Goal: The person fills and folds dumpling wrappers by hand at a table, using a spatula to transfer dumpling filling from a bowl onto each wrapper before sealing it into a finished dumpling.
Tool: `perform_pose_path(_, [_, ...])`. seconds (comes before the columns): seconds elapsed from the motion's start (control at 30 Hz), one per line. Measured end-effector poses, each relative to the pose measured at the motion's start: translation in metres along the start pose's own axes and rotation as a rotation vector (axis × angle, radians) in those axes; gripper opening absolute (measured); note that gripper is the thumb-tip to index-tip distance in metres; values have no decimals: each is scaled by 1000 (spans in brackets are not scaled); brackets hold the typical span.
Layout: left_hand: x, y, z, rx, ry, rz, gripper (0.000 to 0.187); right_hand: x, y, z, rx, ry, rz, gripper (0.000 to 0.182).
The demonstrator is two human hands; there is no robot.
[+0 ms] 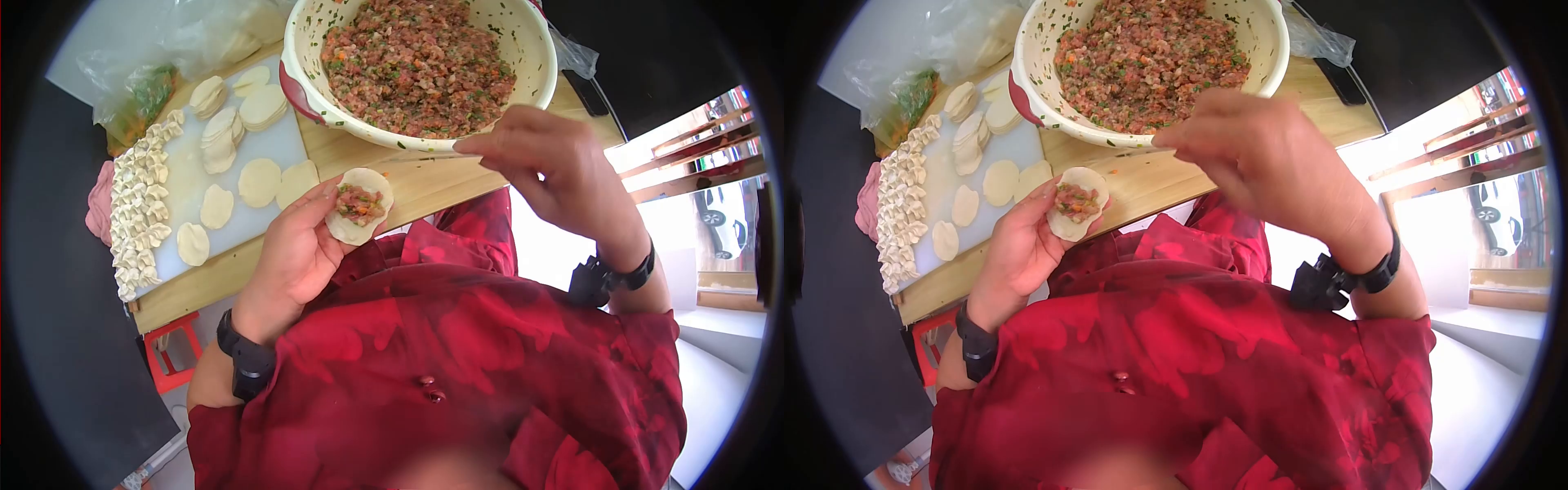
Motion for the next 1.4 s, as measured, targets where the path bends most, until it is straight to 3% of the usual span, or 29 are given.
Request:
perform_pose_path(0.17, [7, -3, 4, -30, -39, 17, 42, -9, 26, -16, -124, -147, -103, 32])
perform_pose_path(0.33, [5, -3, 4, -8, -34, 19, 41, -5, 16, -14, -262, 38, -310, 30])
perform_pose_path(0.5, [-1, 6, 1, -9, -14, 26, 41, -8, 16, -13, -68, 78, -248, 21])
perform_pose_path(0.57, [-1, 7, -1, -24, 16, 59, 41, -8, 21, -13, 150, 78, -221, 16])
perform_pose_path(0.87, [1, 8, 1, -3, -2, 54, 41, -5, 14, -23, 150, 230, -146, 13])
perform_pose_path(0.97, [1, 9, 1, -6, -5, 57, 41, -4, 14, -22, 185, 139, -117, 13])
perform_pose_path(1.07, [1, 8, 1, -11, -3, 58, 41, -1, 15, -24, 131, 207, -31, 12])
perform_pose_path(1.2, [0, 7, 1, -9, 0, 49, 41, 0, 19, -31, 78, 310, -197, 12])
perform_pose_path(1.3, [1, 6, 0, 1, -2, 41, 41, -1, 16, -36, 102, 350, -160, 12])
perform_pose_path(1.4, [1, 5, 1, 4, 3, 67, 42, -4, 18, -31, 335, 318, -94, 13])
Point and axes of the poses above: each hand's wrist, its own x-axis towards the middle knuckle, its own y-axis out of the palm, z = x × y, the point moved 1 cm from there along x, towards the middle knuckle, and after that the axes turned 11 degrees about -x, right-handed, at the moved point
